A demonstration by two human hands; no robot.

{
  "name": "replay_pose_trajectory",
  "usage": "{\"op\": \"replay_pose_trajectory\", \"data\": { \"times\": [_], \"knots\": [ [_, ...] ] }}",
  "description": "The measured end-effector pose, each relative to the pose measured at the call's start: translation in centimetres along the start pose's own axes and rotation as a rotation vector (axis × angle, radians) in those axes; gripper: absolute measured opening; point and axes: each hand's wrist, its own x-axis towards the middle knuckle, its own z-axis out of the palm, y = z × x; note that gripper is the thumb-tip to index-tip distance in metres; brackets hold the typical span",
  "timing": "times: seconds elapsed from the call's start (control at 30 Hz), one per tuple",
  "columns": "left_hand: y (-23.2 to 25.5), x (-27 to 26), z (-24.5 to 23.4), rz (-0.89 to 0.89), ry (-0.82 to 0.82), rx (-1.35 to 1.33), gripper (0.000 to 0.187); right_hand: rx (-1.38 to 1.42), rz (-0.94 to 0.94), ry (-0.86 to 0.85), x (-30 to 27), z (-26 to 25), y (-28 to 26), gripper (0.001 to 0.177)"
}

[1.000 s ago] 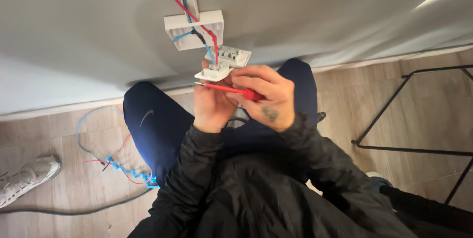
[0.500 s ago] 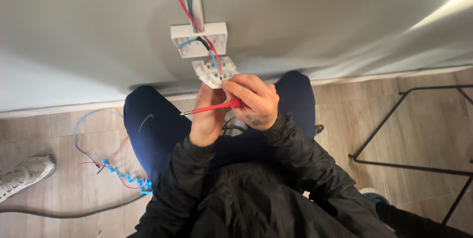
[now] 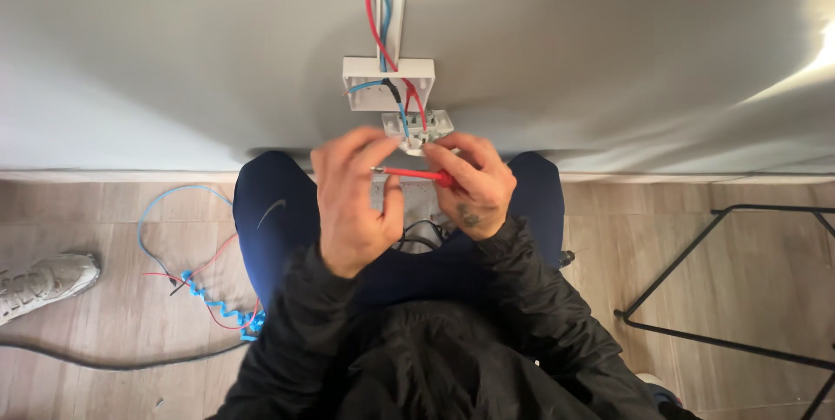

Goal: Wiring and installing an electrical outlet into a wall-mounted box.

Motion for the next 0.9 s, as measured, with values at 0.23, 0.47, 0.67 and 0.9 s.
{"op": "replay_pose_trajectory", "data": {
  "times": [0.23, 0.47, 0.67, 0.9],
  "knots": [
    [0.5, 3.0, -0.3, 0.191, -0.289, 0.216, 0.071, 0.032, 0.029, -0.030, 0.7, -0.9, 0.0, 0.037],
    [-0.7, 3.7, 1.6, 0.199, -0.320, 0.168, 0.066, 0.077, 0.032, -0.052, 1.0, -1.4, 0.5, 0.038],
    [-1.6, 3.7, 1.2, 0.205, -0.304, 0.113, 0.060, 0.083, 0.035, -0.067, 1.0, -1.7, 0.5, 0.037],
    [-2.4, 3.8, 0.8, 0.184, -0.333, -0.026, 0.056, 0.116, 0.017, -0.078, 0.9, -1.5, 0.9, 0.035]
  ]
}}
